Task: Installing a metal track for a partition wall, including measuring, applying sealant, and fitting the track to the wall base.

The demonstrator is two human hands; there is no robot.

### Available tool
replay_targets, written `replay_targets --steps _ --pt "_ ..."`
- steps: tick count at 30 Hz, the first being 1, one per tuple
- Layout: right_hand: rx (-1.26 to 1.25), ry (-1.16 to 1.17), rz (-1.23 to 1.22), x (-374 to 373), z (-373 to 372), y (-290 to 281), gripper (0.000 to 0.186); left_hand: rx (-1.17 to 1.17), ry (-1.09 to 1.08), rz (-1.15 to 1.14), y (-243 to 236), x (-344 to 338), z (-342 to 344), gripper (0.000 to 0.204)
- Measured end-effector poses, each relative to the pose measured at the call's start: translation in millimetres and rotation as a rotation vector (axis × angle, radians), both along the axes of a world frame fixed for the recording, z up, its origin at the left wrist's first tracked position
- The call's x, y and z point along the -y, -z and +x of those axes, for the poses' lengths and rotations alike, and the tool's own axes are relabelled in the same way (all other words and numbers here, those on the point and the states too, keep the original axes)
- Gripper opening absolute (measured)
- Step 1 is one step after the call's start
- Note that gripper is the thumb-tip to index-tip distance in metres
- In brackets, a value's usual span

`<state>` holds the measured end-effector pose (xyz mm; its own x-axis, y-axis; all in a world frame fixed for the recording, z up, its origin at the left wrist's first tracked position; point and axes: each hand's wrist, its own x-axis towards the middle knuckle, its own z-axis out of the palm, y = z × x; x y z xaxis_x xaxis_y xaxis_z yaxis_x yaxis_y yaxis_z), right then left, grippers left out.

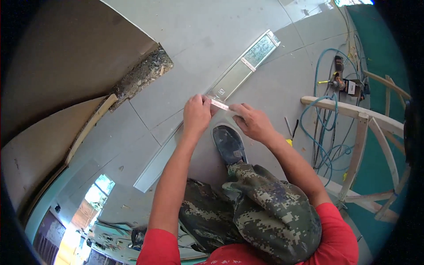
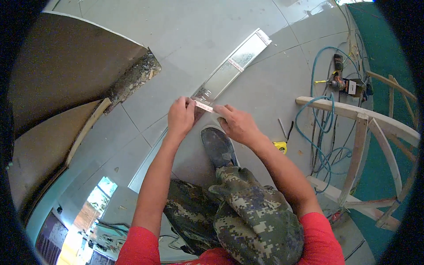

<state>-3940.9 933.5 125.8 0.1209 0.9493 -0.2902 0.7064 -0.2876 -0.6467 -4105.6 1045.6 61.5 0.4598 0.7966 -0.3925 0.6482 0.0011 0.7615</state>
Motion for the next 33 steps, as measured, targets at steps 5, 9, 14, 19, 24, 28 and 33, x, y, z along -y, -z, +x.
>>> replay_targets --steps 5,9,14,19,24,28,33 --pt "0.145 -0.1 -0.19 -4.0 0.8 26.6 0.027 -0.178 0.222 0.383 16.7 -8.6 19.3 0.018" --pt "0.209 -0.1 -0.351 -19.6 -8.0 29.2 0.028 -0.229 0.225 0.417 23.5 -9.0 23.4 0.02" --pt "0.148 -0.33 -0.634 -23.0 17.8 43.2 0.031 -0.213 0.13 0.32 22.1 -10.4 21.6 0.025" --pt "-0.466 0.228 -0.552 9.1 37.1 21.2 0.035 -0.166 0.079 0.362 -4.7 10.0 -22.0 0.051" --pt "-0.392 0.285 -0.483 20.8 30.9 3.5 0.038 -0.288 0.295 0.424 -6.6 55.0 -127.8 0.086" --pt "-0.42 0.208 -0.301 15.3 9.0 1.3 0.036 -0.271 0.248 0.45 4.0 48.0 -109.4 0.084" --pt "-0.405 0.11 -0.231 -2.7 -29.7 -11.2 0.033 -0.128 0.076 0.409 -5.4 32.6 -64.4 0.051"
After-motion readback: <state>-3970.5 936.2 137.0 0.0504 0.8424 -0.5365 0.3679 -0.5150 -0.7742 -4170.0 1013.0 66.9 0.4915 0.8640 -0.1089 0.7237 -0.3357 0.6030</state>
